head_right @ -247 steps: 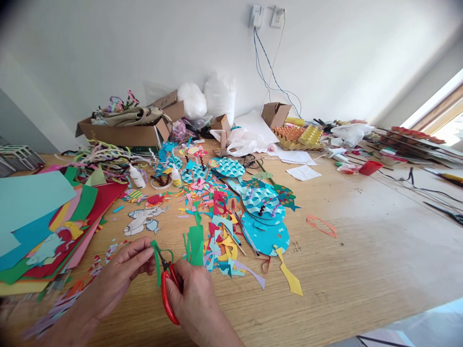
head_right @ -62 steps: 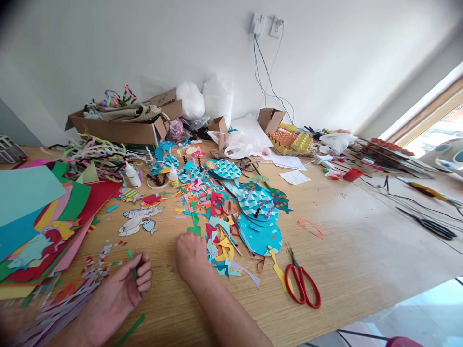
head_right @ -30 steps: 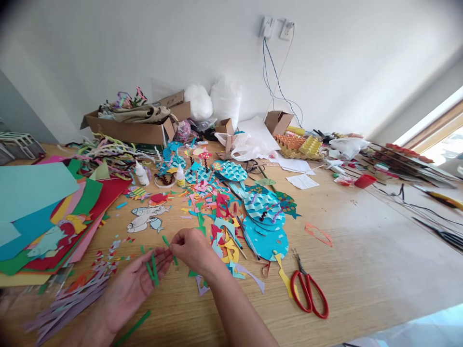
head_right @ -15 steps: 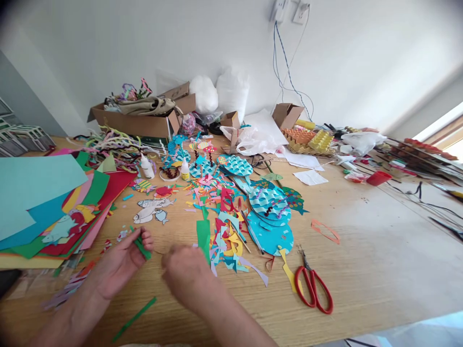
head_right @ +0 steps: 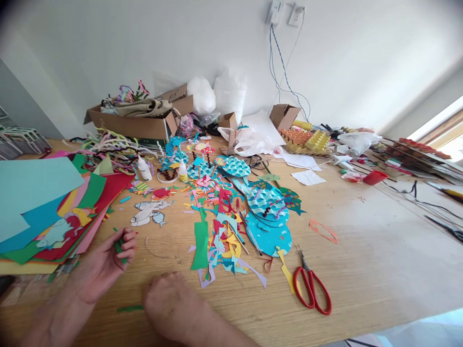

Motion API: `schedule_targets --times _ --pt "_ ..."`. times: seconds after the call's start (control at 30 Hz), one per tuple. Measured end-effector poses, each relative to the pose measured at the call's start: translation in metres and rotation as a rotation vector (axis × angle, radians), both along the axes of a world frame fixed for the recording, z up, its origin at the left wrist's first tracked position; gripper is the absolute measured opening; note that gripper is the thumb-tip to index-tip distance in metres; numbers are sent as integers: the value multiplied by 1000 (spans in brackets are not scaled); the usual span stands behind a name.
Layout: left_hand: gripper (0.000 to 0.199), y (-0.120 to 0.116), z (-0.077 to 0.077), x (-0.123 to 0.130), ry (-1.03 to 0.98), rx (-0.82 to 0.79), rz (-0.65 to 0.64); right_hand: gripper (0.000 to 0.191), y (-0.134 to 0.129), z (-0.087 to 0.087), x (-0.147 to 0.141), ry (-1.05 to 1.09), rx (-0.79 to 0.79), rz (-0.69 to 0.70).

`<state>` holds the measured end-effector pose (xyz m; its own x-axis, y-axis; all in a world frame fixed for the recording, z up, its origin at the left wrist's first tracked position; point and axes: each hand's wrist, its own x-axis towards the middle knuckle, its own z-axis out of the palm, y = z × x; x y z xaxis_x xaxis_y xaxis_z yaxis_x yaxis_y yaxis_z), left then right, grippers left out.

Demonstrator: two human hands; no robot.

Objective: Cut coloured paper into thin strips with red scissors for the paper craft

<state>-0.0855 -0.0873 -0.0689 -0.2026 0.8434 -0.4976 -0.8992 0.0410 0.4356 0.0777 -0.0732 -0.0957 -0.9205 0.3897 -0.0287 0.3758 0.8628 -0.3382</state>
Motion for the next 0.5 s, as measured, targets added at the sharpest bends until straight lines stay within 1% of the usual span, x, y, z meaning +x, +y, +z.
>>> schedule_targets --times 0.07,0.13,0.17,0.23,0.3,0.37,0.43,0.5 --pt "39 -1 -5 3 41 14 -11 11 10 7 3 6 -39 -106" --pt "36 -1 -10 9 94 -10 -6 15 22 18 7 37 -80 -222" --pt "34 -1 -12 13 118 -40 -2 16 28 24 9 66 -121 -297" --pt "32 -1 -15 21 138 -107 3 15 36 35 10 160 -273 -479" --pt "35 1 -17 28 116 -133 -11 12 40 41 7 220 -356 -592" --pt "41 2 -17 34 94 -111 -28 13 39 42 0 227 -363 -619" --pt "43 2 -17 39 86 -65 -37 14 35 38 -9 202 -345 -591" --pt "42 2 -16 43 73 -16 -44 15 30 32 -18 157 -296 -552"
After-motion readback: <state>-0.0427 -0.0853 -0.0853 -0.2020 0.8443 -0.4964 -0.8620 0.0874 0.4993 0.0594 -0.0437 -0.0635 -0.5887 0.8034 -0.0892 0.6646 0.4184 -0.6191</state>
